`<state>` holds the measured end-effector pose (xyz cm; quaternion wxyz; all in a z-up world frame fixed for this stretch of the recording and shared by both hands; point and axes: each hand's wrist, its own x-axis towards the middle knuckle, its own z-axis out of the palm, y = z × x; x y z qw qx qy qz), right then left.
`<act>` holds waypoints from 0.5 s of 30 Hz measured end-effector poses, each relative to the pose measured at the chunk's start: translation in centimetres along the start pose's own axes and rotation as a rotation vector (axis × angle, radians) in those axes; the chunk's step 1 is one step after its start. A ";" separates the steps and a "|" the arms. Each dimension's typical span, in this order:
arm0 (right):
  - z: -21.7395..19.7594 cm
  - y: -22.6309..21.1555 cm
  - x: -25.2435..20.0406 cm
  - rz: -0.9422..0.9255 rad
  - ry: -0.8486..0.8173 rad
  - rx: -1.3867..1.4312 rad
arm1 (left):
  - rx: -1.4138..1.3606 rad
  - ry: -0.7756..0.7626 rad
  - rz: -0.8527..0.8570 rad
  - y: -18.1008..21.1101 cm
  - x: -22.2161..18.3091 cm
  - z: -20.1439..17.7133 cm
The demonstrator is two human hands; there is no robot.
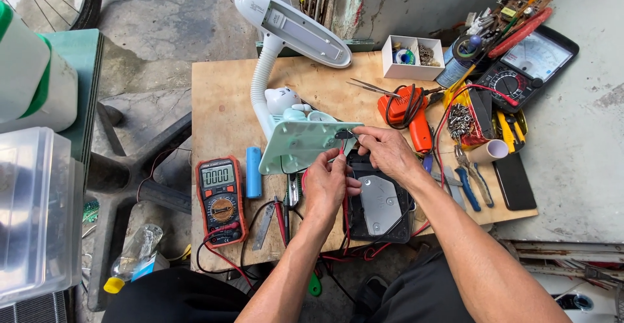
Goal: Testing and repairing the internal circuit board of a portable desk lamp using a multimeter and pliers.
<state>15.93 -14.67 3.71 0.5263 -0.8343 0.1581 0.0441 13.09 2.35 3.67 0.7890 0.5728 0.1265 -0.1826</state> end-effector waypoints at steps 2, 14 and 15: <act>0.0 0.0 0.0 0.004 0.001 -0.009 | -0.015 0.006 0.007 -0.3 0.2 0.0; -0.3 0.0 0.0 0.002 0.011 -0.024 | -0.032 0.013 -0.021 -0.7 0.6 0.3; -0.2 -0.1 -0.1 0.003 0.012 -0.023 | -0.031 0.012 -0.022 -0.7 0.7 0.4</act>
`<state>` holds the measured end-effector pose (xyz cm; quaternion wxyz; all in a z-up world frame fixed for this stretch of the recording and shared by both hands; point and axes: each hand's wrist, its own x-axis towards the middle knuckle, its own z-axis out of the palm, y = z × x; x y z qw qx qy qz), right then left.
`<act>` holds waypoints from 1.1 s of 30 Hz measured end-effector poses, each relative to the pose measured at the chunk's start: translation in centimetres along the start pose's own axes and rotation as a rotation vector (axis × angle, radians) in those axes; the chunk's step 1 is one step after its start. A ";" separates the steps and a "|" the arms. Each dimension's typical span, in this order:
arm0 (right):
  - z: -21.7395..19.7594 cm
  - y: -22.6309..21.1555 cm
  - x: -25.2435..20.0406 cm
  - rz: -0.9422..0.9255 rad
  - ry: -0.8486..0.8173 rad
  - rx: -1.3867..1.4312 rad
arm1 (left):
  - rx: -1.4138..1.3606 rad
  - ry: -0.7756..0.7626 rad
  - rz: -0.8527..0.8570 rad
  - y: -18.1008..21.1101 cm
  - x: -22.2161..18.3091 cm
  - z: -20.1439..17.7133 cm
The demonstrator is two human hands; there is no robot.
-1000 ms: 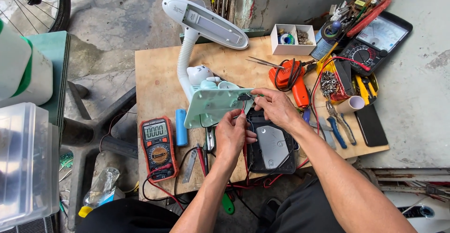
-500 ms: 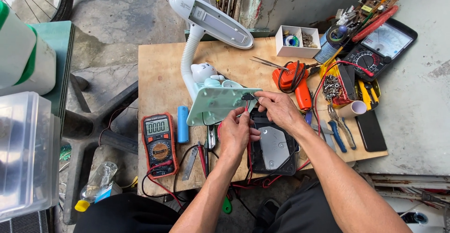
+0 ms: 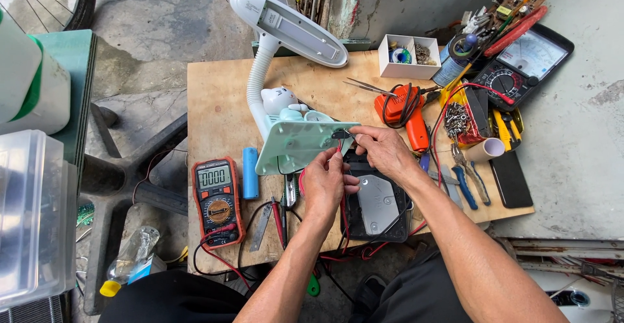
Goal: Testing and repairing the internal circuit board of a portable desk lamp using a multimeter and pliers.
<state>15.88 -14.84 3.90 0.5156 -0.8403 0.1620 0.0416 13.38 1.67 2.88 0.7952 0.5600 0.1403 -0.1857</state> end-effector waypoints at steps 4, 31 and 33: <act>0.1 -0.2 0.0 0.002 0.006 -0.024 | 0.001 0.018 -0.009 0.2 0.1 0.2; 0.0 0.5 0.7 0.002 -0.010 -0.099 | 0.017 0.122 -0.017 0.3 0.4 2.0; 0.5 1.1 1.2 -0.003 -0.003 -0.105 | 0.027 0.115 -0.012 0.0 0.6 1.6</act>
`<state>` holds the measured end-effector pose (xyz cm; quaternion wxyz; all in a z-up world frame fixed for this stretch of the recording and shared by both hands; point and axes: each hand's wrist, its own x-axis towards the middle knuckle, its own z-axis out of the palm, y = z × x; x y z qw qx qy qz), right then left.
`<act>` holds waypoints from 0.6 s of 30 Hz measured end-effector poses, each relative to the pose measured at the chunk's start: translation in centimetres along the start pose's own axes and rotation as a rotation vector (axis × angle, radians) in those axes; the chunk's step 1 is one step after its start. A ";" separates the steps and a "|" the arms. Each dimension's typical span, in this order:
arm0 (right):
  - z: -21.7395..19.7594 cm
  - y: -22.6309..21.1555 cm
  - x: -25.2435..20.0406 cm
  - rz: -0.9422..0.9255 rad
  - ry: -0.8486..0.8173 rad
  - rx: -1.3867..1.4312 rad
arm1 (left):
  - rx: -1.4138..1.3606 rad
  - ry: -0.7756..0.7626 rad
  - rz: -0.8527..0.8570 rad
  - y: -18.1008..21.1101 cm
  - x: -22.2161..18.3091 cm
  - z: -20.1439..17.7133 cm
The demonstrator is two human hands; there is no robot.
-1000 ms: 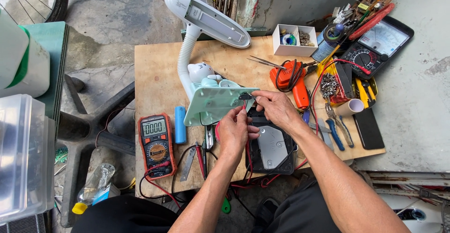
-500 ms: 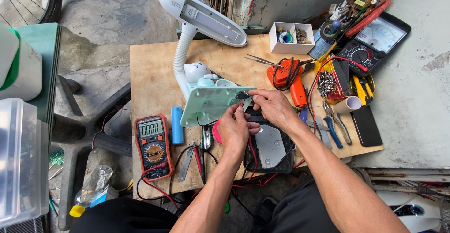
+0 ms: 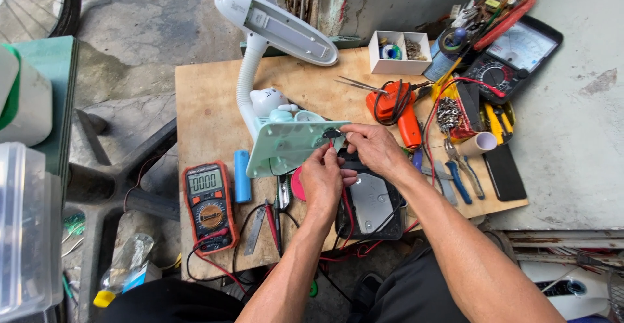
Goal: Testing and repairing the internal circuit board of a portable desk lamp using a multimeter and pliers.
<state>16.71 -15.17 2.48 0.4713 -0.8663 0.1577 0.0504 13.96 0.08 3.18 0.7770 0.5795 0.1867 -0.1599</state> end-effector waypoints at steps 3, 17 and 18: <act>-0.5 1.1 0.9 -0.056 0.006 -0.041 | 0.007 -0.024 -0.005 -0.2 0.3 0.6; -2.1 -6.6 -2.9 0.215 -0.112 -0.193 | 0.168 0.064 -0.150 2.1 -0.7 0.7; -2.0 -5.9 -2.5 0.215 -0.103 -0.191 | 0.170 0.055 -0.146 2.3 -0.8 0.8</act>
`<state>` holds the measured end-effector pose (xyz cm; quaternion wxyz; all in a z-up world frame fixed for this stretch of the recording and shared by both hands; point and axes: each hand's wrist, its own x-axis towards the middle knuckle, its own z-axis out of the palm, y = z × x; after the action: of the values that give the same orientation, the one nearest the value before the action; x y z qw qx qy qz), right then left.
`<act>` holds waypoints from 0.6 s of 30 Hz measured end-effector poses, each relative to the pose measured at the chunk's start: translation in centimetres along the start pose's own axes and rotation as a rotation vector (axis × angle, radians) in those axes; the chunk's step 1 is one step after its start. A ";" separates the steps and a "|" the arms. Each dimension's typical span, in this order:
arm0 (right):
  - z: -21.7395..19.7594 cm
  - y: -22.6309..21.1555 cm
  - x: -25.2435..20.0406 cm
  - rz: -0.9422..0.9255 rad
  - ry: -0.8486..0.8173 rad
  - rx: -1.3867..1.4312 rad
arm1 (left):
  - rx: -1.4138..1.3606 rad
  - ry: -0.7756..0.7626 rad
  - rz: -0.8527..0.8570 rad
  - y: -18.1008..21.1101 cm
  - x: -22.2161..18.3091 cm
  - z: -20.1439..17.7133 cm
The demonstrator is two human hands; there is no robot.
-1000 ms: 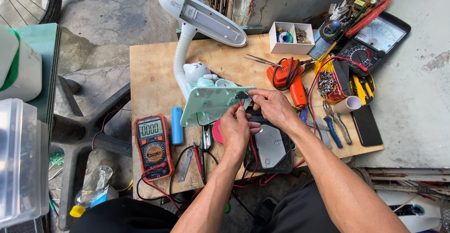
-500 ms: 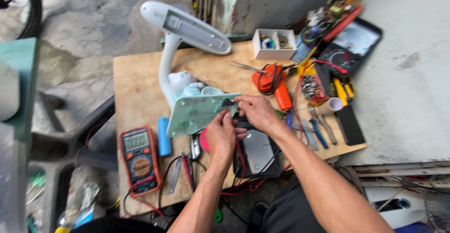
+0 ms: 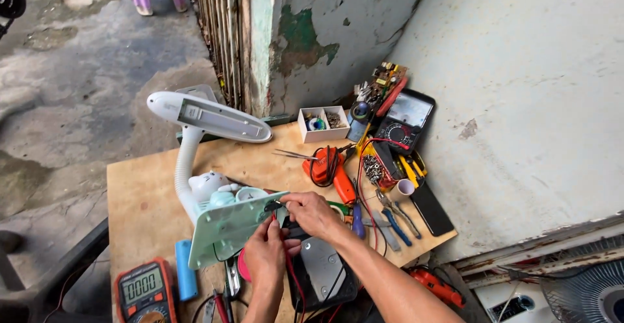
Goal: Testing and repairing the internal circuit board of a portable desk lamp using a multimeter and pliers.
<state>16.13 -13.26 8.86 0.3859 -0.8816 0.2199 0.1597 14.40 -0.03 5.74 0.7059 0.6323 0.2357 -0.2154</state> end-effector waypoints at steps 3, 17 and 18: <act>0.7 1.3 1.2 -0.039 -0.006 0.011 | 0.001 -0.002 -0.006 0.3 -0.2 -0.1; 1.8 5.2 5.0 -0.150 0.083 0.083 | -0.129 -0.045 0.080 -1.4 1.1 -0.1; 2.1 5.4 5.0 -0.150 0.076 0.083 | -0.129 -0.040 0.078 -1.5 1.1 -0.3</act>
<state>17.44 -16.29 1.98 0.4246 -0.8842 0.1742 0.0875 14.35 0.09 3.85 0.7574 0.5899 0.2103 -0.1847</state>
